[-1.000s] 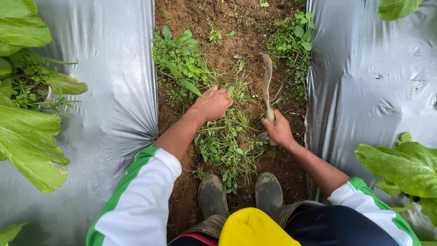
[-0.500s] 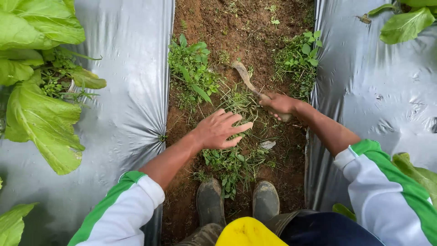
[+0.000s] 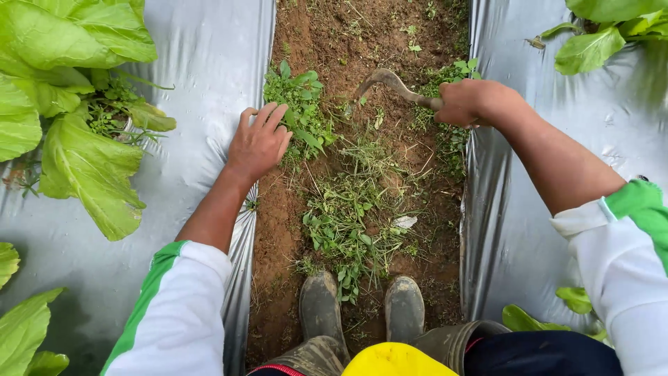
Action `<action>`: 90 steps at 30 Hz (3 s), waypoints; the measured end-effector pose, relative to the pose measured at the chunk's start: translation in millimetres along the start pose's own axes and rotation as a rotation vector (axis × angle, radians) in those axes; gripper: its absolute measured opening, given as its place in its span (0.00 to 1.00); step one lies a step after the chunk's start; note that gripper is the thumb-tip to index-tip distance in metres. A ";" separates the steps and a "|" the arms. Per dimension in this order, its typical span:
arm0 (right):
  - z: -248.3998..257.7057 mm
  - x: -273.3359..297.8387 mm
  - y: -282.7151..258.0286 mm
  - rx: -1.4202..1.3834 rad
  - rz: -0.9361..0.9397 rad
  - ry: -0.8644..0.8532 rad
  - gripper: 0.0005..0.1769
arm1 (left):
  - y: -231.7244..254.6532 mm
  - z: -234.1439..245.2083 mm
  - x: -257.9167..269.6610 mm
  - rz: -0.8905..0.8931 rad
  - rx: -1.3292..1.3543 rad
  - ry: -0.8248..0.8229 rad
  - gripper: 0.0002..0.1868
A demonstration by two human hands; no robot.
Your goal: The person uses a sickle to cut weeds growing between two rows of crops covered with plastic mulch. They repeatedly slice the weeds at the base and gather the cut vegetation by hand, clearing the soil path between the rows.
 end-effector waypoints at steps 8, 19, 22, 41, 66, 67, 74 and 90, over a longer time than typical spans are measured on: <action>-84.0 -66.8 -58.6 -0.252 0.147 0.039 0.31 | 77.3 22.9 5.3 -0.315 0.146 -0.330 0.25; -85.3 38.6 -54.3 -0.197 0.116 -0.357 0.28 | 138.0 23.9 -19.5 -0.617 0.101 -0.306 0.27; -73.9 63.9 -41.5 -0.280 0.030 -0.397 0.30 | 153.1 13.9 -13.6 -0.631 0.148 -0.156 0.22; -96.0 64.1 -57.5 -0.398 0.014 -0.280 0.19 | 119.1 -23.9 21.5 -0.489 0.198 -0.168 0.13; -156.1 56.8 -20.4 -0.808 -0.192 -0.145 0.22 | 1.0 -5.7 27.3 0.125 -0.124 -0.512 0.19; -163.3 52.6 -20.9 -0.806 -0.186 -0.149 0.22 | 0.4 -3.8 30.1 0.129 -0.127 -0.516 0.19; -176.3 44.2 -37.4 -0.924 -0.153 -0.084 0.24 | -5.7 -4.1 35.5 0.188 -0.153 -0.401 0.23; -214.0 -13.7 -36.7 -1.036 -0.182 -0.014 0.14 | -12.1 -18.6 39.3 0.263 -0.061 -0.401 0.26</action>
Point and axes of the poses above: each hand's wrist, its own x-axis away from the middle knuckle, its own z-axis out of the back of the hand, y = z × x, the point moved 7 cm from there along -x, towards the middle knuckle, and after that the axes turned 10 degrees about y, right-handed, at the moved point
